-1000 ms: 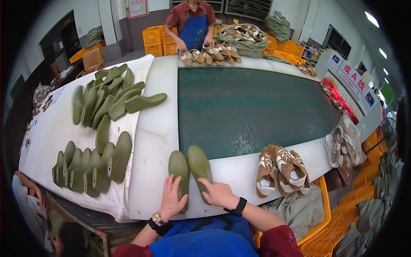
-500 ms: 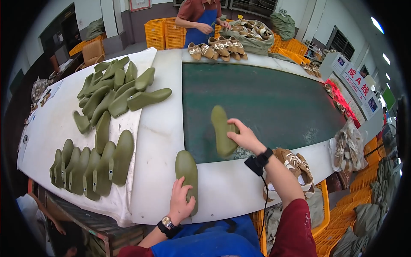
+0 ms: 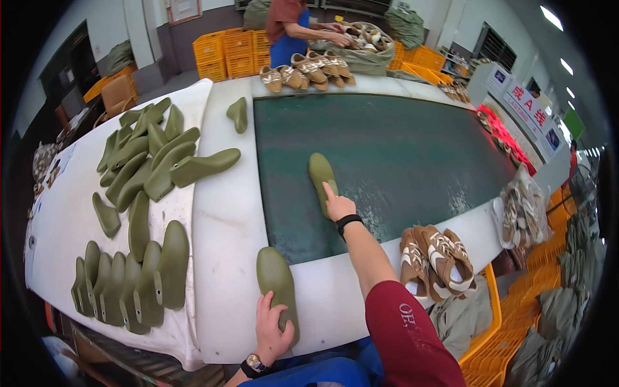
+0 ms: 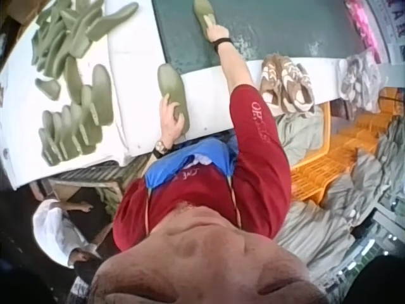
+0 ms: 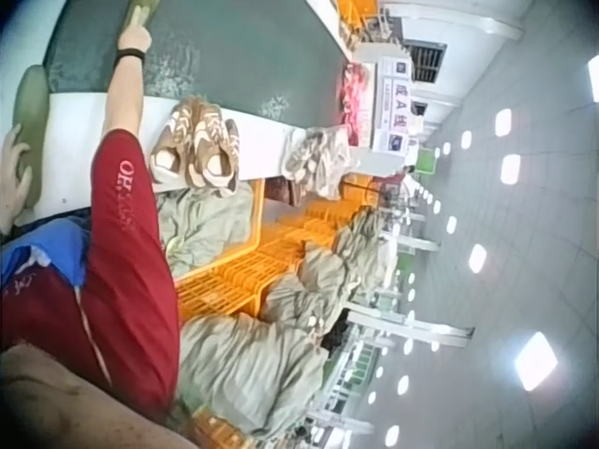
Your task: Matching shoe lasts with assembled shoes and organizing them on a conveyor belt.
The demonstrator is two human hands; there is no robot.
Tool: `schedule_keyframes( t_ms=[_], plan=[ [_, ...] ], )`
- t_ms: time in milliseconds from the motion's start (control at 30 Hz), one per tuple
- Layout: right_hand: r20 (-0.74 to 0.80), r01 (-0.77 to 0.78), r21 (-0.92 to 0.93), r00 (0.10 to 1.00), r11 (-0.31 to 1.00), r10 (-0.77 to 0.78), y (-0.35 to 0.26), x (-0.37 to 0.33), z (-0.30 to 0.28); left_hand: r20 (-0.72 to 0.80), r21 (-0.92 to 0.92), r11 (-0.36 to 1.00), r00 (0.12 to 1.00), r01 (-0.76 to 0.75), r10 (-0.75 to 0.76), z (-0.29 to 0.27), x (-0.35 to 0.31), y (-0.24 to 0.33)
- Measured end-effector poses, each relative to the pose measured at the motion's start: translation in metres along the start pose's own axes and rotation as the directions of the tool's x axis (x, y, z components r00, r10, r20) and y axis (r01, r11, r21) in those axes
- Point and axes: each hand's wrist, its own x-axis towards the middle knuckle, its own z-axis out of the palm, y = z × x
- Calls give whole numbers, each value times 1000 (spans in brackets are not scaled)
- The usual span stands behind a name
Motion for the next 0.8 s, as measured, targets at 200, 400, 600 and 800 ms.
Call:
schedule_keyframes(
  t_ms=[200, 400, 600, 800],
  plan=[
    [212, 48, 86, 975, 995, -66, -9, -27, -26, -62, -13, 1000, 998, 23, -23, 6, 0, -7],
    [178, 419, 236, 868, 877, -463, 0, -209, -139, -40, -13, 1000, 999, -24, 23, 11, 7, -3],
    [30, 87, 13, 996, 996, -87, 89, -349, -129, -33, 55, 998, 999, -22, 24, 6, 5, -4],
    [-227, -67, 284, 965, 956, 135, 115, -357, -83, -75, 153, 987, 995, -57, 69, -14, 24, -22]
  ],
)
